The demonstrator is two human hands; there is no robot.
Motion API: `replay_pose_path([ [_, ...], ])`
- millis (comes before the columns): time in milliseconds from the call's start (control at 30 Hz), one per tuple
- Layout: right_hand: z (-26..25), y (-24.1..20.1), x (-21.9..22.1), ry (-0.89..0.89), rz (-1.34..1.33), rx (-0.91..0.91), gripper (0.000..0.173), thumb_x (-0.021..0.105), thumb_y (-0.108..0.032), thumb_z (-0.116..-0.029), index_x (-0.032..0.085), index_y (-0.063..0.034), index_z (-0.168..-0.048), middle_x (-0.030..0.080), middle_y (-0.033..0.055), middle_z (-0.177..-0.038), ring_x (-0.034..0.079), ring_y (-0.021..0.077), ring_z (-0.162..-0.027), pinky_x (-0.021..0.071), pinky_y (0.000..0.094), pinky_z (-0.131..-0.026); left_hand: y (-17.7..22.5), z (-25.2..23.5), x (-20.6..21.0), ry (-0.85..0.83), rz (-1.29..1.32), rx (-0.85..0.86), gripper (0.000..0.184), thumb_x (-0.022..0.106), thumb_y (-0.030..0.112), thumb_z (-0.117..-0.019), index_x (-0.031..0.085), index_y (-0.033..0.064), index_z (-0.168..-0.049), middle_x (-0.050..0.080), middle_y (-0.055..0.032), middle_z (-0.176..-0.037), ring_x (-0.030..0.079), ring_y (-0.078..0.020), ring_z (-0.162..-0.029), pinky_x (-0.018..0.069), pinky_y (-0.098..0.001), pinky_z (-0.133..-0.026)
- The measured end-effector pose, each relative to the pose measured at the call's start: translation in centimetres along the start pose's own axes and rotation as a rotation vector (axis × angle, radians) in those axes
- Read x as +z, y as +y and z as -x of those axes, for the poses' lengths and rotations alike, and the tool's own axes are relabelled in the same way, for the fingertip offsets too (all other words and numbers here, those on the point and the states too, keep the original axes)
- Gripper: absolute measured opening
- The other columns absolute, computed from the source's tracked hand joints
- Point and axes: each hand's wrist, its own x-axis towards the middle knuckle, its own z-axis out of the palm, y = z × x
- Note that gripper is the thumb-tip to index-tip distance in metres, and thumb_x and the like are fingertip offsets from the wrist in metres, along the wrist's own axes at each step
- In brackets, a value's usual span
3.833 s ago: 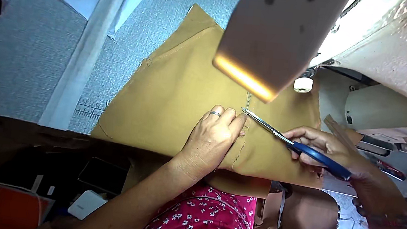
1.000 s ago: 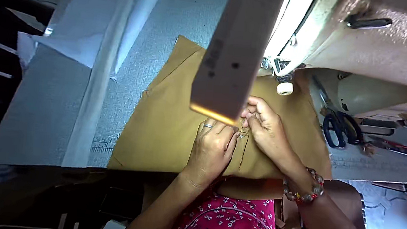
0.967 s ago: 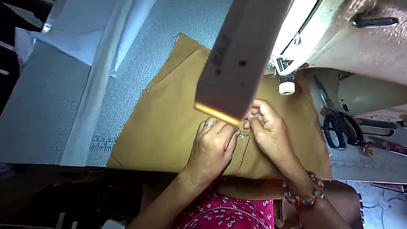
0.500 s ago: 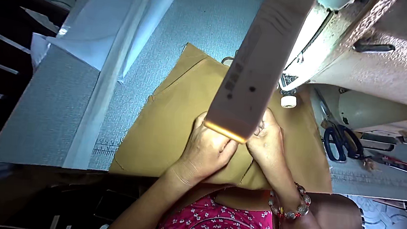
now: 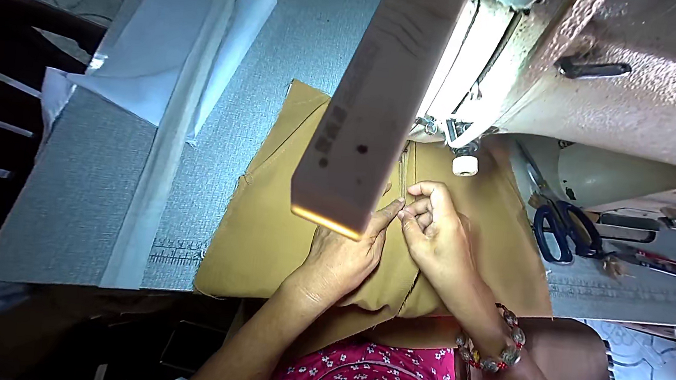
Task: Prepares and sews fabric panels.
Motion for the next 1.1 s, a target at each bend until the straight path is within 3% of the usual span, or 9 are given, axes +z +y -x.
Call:
replay_pose_path([
  [67,0.5,1.1,0.0,0.055,0.241,-0.146,0.026,0.062,-0.017,-0.0951,0.073,-0.0046,-0.115,0.069,0.0122,-0.102,0.067,0.0275,-0.092,0.0538,0.0435,-0.078,0.3,0.1,0.0,-0.017,-0.015,-0.002,0.041,0.044,0.024,-0.1043,0.069,0.0245,-0.136,0.057,-0.0086,-0.15,0.039,-0.0408,-0.147,0.0197,-0.072,-0.115],
  [133,1.0,2.3,0.1,0.068,0.387,-0.244,0.028,0.057,-0.025,-0.0997,0.077,-0.0098,-0.113,0.068,0.0147,-0.108,0.065,0.0347,-0.1,0.0488,0.0496,-0.081,0.4,0.2,0.1,-0.012,-0.025,0.0,0.041,0.044,0.023,-0.1039,0.068,0.023,-0.137,0.055,-0.0098,-0.151,0.038,-0.0416,-0.148,0.0192,-0.073,-0.114],
  [467,0.8,2.8,0.1,0.048,0.403,-0.31,0.032,0.054,-0.022,-0.1,0.076,-0.01,-0.12,0.072,0.0138,-0.115,0.066,0.0339,-0.104,0.0498,0.0498,-0.082,-0.1,0.0,0.5,0.028,-0.039,0.035,0.041,0.043,0.023,-0.1041,0.068,0.0225,-0.137,0.057,-0.0088,-0.149,0.04,-0.0411,-0.147,0.0191,-0.0741,-0.114],
  [967,-4.3,5.0,0.8,0.008,0.345,-0.357,0.035,0.051,-0.023,-0.1023,0.073,-0.0092,-0.125,0.07,0.0165,-0.121,0.064,0.0383,-0.11,0.0496,0.0542,-0.089,-2.1,-4.0,0.4,0.026,-0.147,0.051,0.043,0.042,0.021,-0.1045,0.065,0.0198,-0.14,0.056,-0.0104,-0.15,0.041,-0.043,-0.145,0.0212,-0.0749,-0.113],
  [1100,-5.1,5.4,0.6,-0.011,0.355,-0.392,0.036,0.05,-0.023,-0.1031,0.072,-0.0079,-0.128,0.069,0.0183,-0.126,0.063,0.0412,-0.115,0.049,0.0561,-0.091,-0.6,-4.8,-1.5,-0.055,-0.151,0.058,0.042,0.044,0.013,-0.104,0.064,0.0126,-0.14,0.053,-0.0147,-0.152,0.036,-0.0438,-0.148,0.0185,-0.0675,-0.118],
])
